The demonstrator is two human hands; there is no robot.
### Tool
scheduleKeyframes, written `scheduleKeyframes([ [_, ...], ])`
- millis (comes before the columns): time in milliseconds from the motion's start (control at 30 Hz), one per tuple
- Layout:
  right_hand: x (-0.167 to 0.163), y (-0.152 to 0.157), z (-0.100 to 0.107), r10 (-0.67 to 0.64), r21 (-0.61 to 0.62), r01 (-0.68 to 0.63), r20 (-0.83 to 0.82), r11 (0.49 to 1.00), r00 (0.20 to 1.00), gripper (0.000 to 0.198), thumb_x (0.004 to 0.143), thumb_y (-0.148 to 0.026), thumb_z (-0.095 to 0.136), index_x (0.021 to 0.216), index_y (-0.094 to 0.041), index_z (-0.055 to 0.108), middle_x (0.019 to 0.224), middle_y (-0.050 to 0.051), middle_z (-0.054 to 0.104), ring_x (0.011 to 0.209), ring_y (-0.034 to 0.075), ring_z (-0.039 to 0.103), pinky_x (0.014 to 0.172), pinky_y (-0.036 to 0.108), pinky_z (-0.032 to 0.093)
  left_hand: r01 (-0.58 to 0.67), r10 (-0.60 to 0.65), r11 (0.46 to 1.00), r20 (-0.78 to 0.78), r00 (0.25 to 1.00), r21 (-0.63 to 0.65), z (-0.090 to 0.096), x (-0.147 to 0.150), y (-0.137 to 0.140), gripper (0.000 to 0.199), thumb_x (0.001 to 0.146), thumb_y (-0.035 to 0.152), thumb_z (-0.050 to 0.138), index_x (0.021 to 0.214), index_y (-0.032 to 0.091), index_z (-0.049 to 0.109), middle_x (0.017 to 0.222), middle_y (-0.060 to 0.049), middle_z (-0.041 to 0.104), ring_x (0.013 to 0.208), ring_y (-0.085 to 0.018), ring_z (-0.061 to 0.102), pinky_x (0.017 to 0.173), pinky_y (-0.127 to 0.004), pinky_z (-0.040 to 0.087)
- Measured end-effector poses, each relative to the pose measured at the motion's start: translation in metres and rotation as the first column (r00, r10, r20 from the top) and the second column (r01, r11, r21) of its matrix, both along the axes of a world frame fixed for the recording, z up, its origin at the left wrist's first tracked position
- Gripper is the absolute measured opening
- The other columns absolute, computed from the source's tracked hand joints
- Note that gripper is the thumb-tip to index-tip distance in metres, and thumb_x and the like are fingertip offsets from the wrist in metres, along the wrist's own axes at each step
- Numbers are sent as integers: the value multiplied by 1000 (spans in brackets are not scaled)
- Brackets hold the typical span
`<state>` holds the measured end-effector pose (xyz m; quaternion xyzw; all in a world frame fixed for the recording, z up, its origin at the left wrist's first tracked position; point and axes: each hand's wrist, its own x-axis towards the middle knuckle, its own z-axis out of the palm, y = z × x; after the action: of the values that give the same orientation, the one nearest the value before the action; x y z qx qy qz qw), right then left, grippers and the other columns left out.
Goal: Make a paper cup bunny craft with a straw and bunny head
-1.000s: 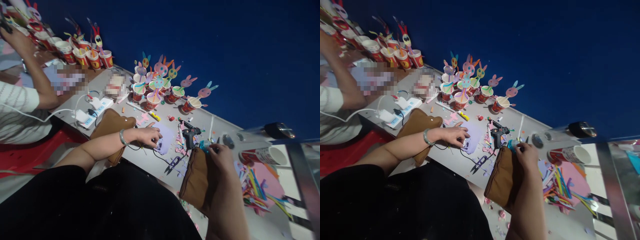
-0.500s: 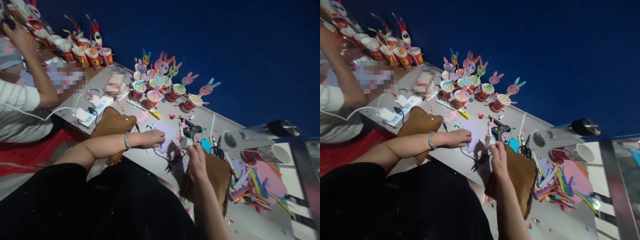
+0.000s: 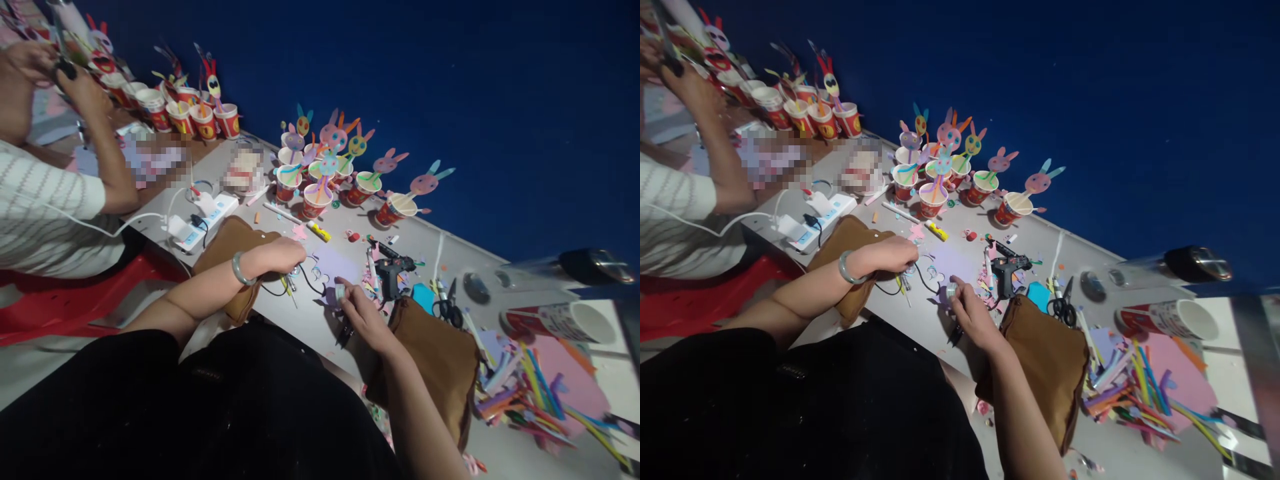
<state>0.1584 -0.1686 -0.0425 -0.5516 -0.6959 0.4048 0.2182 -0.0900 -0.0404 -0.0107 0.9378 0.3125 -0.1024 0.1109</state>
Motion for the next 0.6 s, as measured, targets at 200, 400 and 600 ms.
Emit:
scheduleKeyframes([
  [200, 8, -14, 7, 65, 2, -67, 160, 998, 985, 19, 96, -42, 42, 95, -24, 47, 141, 16, 55, 121, 27, 59, 93, 42, 48, -46, 40, 981, 34, 999, 187, 14, -6, -22, 27, 83, 1, 43, 80, 11, 68, 87, -13, 67, 86, -24, 63, 79, -38, 44],
  [400, 12, -16, 5, 39, 3, -40, 89, 999, 995, 18, 97, -40, 41, 88, -25, 42, 144, 17, 53, 122, 26, 58, 98, 45, 45, 53, -116, 953, 196, 974, 300, 4, 11, -49, 28, 87, 8, 46, 110, 10, 62, 118, -16, 62, 117, -27, 52, 105, -43, 32],
  [600, 18, -18, 3, 13, -36, -11, 63, 999, 998, 20, 97, -42, 41, 88, -25, 40, 144, 18, 53, 124, 25, 57, 99, 45, 44, 106, -126, 984, 135, 983, 146, -13, 17, -64, 44, 84, 31, 66, 123, 11, 59, 132, -18, 58, 119, -30, 53, 102, -43, 34],
])
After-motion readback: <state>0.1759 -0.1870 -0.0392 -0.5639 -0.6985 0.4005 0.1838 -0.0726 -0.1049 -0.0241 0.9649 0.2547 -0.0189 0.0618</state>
